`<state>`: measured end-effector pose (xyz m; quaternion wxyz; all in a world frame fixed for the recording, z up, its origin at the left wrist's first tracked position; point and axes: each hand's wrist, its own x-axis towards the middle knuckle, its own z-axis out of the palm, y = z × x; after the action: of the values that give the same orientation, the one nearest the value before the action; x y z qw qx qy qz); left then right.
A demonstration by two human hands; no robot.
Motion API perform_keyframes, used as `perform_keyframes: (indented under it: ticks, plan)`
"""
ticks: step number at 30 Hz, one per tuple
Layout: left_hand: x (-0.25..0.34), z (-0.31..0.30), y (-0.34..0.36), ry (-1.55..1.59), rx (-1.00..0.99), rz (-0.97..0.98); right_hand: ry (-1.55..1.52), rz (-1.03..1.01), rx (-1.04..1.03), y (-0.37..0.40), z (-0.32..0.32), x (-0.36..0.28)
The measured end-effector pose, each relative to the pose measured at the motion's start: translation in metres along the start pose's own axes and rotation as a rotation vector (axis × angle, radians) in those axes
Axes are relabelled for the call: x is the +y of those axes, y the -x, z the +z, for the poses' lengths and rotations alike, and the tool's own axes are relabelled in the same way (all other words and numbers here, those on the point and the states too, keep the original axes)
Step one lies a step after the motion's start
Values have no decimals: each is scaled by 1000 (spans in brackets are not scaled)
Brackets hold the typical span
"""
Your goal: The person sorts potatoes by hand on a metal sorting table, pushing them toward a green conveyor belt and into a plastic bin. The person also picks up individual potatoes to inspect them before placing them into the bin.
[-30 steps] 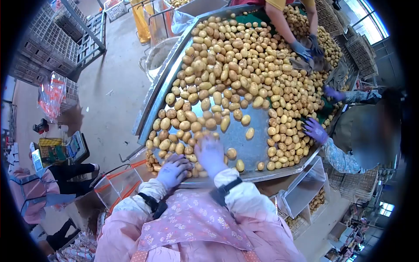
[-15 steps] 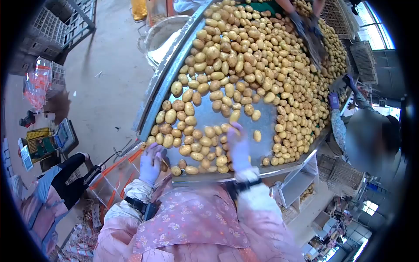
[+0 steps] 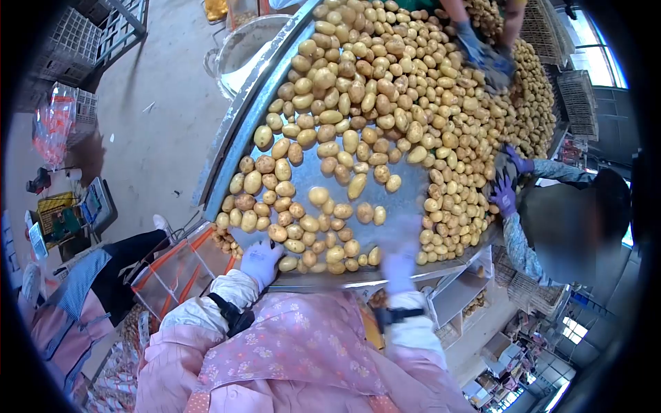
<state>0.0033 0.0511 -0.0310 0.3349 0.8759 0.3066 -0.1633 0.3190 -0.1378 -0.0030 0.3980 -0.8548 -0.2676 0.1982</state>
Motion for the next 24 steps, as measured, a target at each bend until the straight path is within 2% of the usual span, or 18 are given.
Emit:
perform_keyframes:
  ticks: [1,3,4,5,6,9,10,12,14,15,16,18,20,22,23,24]
  plan:
    - [-5,4,1,57,42,-12,514,-238,-180,-6,26,-2]
    - [-14,-12,11,230,77,-166,541,-326,-220,-12,68,-55]
    - [-19,-19,18,320,95,-246,561,-359,-214,-27,69,-56]
    - [-30,-13,23,341,300,-195,582,-395,-207,-46,65,-53]
    - [-33,-21,23,407,326,-265,606,-434,-193,-71,60,-52]
    - [-25,-72,-11,565,410,-443,417,-528,74,-198,45,-68]
    - [-18,-90,-32,613,513,-366,359,-553,136,-241,51,-72]
    - [-4,-116,-80,597,723,-242,329,-462,78,-298,68,-94]
    - [3,-130,-132,443,865,-175,541,-681,298,-313,107,-104]
    - [8,-130,-153,359,893,-159,579,-488,118,-301,111,-126]
    - [13,-129,-170,325,825,-167,517,-599,60,-287,122,-113]
    - [32,-97,-178,236,742,-150,715,-736,-110,-238,99,-112]
    - [45,-71,-149,59,468,-56,607,-741,-340,-193,67,-64]
    - [64,-63,-105,-16,317,-24,535,-560,-466,-157,20,-33]
    - [70,-58,-83,-24,249,-29,656,-507,-389,-127,3,-9]
    - [60,-43,-64,17,281,3,774,-454,-306,-94,-9,13]
